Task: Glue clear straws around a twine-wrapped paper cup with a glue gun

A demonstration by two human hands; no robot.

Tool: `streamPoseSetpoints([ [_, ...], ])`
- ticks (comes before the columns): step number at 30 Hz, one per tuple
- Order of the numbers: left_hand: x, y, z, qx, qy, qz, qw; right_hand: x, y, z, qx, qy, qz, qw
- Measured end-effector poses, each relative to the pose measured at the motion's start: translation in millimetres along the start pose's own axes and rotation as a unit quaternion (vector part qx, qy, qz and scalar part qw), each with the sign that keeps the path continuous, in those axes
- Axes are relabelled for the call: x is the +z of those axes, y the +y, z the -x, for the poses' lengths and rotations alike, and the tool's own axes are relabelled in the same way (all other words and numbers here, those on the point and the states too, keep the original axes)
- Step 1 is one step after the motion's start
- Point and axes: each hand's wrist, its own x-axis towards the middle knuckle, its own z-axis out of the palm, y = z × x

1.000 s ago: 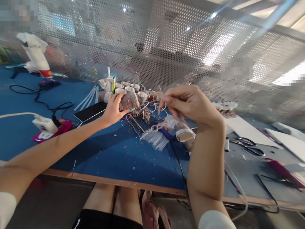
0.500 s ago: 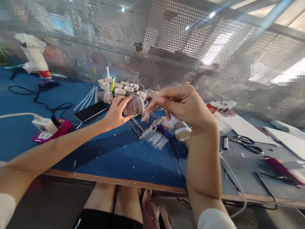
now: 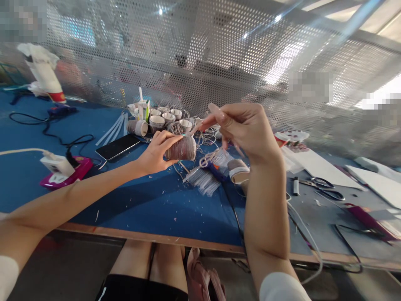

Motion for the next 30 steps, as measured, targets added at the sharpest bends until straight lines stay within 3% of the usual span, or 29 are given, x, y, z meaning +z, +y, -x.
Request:
streamPoseSetpoints([
  [30,-5.4,2.5,-2.3,0.022,-0.036,0.01,0.999,-4.2,50.5,-15.6,0.091,0.009,-0.065,0.994],
])
